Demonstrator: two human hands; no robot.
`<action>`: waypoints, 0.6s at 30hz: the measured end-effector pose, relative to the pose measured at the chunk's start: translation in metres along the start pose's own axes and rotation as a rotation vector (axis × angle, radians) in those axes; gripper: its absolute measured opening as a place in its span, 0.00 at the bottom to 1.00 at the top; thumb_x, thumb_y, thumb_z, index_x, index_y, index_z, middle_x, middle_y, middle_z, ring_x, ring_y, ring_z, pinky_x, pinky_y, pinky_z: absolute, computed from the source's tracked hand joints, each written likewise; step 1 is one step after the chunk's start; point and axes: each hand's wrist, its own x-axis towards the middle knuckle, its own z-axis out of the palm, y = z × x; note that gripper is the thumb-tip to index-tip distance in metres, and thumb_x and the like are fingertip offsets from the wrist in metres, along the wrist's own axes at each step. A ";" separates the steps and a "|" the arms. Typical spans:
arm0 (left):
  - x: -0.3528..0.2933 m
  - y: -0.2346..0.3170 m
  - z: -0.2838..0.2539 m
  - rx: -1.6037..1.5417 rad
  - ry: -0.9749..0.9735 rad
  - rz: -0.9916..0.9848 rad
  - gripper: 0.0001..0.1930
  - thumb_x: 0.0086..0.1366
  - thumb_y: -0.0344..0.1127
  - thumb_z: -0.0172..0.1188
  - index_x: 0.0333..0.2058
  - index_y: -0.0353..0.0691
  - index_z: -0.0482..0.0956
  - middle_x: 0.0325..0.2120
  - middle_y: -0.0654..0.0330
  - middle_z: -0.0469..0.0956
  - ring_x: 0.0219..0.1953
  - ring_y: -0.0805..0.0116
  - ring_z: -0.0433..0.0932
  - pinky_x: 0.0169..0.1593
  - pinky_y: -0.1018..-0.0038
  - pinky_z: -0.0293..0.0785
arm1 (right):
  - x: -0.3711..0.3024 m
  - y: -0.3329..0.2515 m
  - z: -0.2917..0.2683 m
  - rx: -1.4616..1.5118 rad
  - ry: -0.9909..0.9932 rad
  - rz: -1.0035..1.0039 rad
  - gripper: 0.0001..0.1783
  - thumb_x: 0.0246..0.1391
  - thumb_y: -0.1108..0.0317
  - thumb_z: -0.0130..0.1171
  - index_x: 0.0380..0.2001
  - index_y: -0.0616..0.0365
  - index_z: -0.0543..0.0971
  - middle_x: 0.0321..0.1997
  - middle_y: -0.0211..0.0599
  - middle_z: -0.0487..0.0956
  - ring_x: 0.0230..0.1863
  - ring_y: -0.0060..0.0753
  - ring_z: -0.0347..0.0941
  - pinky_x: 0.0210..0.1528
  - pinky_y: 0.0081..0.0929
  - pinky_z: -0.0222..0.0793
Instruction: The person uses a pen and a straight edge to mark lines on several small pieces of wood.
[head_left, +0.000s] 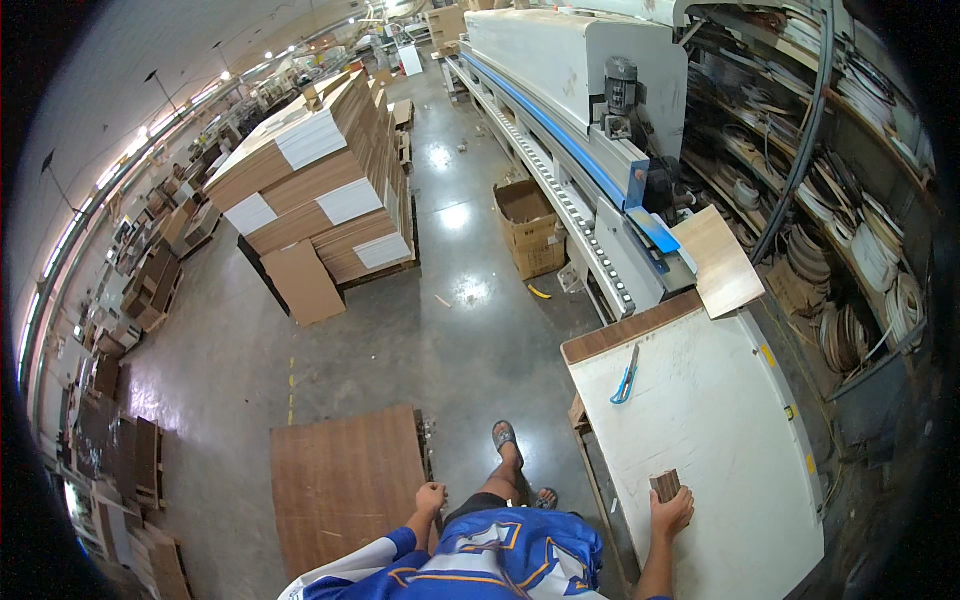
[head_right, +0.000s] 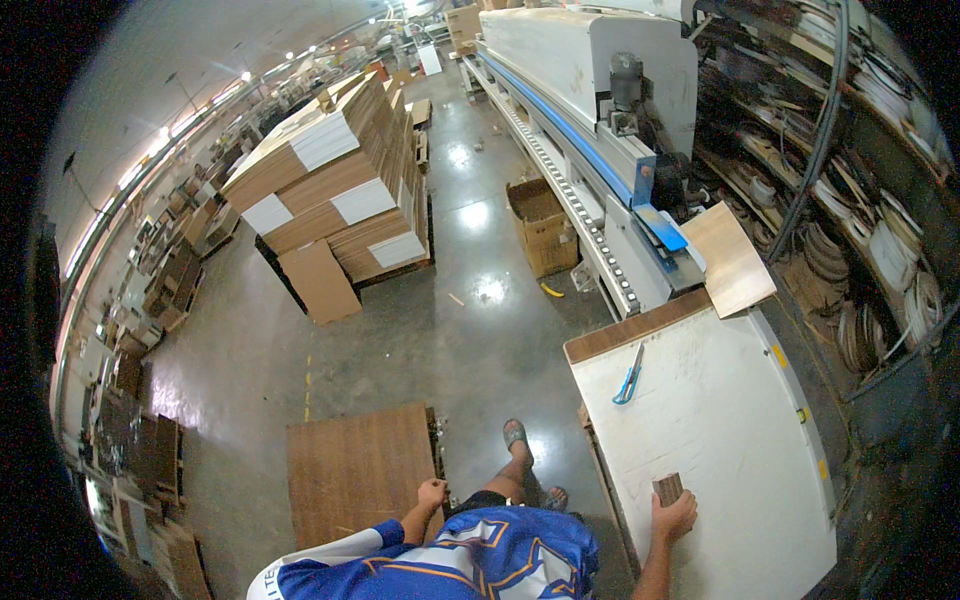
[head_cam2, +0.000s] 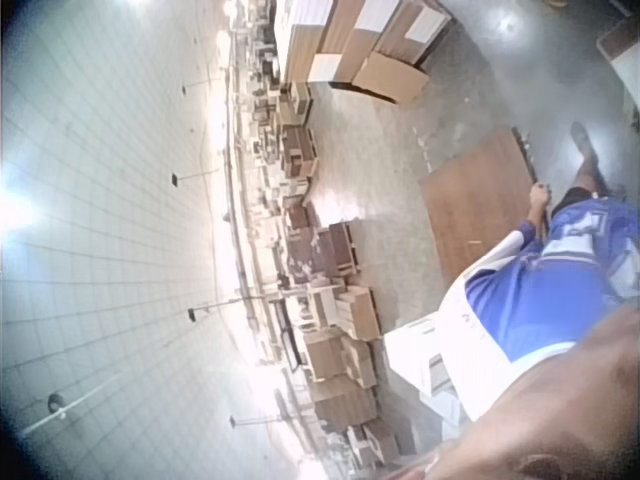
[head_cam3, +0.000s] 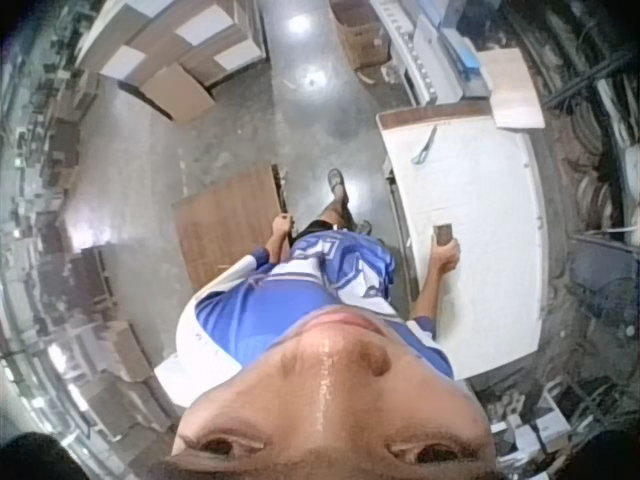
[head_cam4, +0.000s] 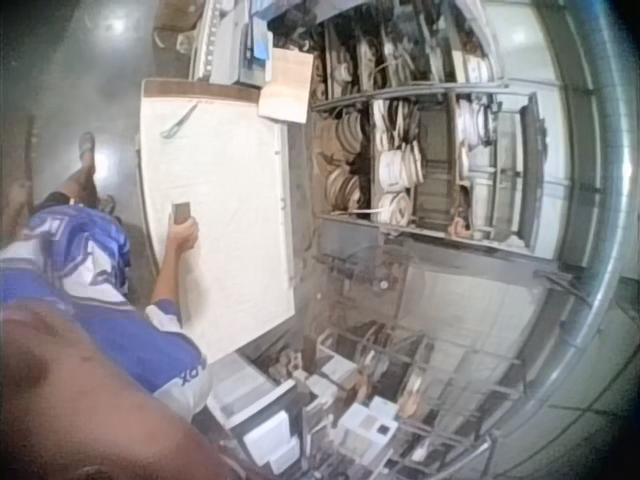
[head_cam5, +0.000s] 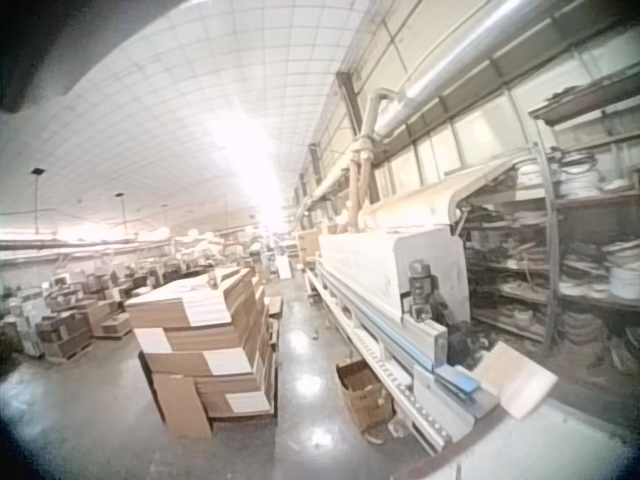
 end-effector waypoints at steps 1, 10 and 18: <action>0.002 -0.002 0.001 -0.007 0.028 0.054 0.14 0.65 0.44 0.63 0.39 0.40 0.87 0.31 0.57 0.88 0.34 0.65 0.88 0.43 0.68 0.82 | 0.000 0.000 0.000 -0.007 0.001 0.017 0.35 0.36 0.51 0.81 0.42 0.56 0.73 0.45 0.43 0.78 0.52 0.51 0.73 0.55 0.47 0.70; 0.009 -0.011 0.003 0.051 0.025 0.068 0.15 0.66 0.46 0.63 0.38 0.40 0.87 0.32 0.57 0.89 0.34 0.65 0.88 0.44 0.68 0.82 | 0.000 0.000 -0.001 -0.006 0.026 -0.002 0.35 0.37 0.51 0.81 0.42 0.58 0.73 0.45 0.44 0.78 0.52 0.52 0.73 0.56 0.46 0.70; -0.002 -0.004 0.002 -0.048 -0.025 0.006 0.14 0.67 0.44 0.62 0.39 0.37 0.86 0.31 0.56 0.88 0.32 0.65 0.88 0.40 0.68 0.83 | 0.000 0.001 0.000 -0.002 0.018 -0.011 0.35 0.37 0.52 0.81 0.42 0.59 0.74 0.45 0.45 0.78 0.52 0.52 0.73 0.55 0.46 0.70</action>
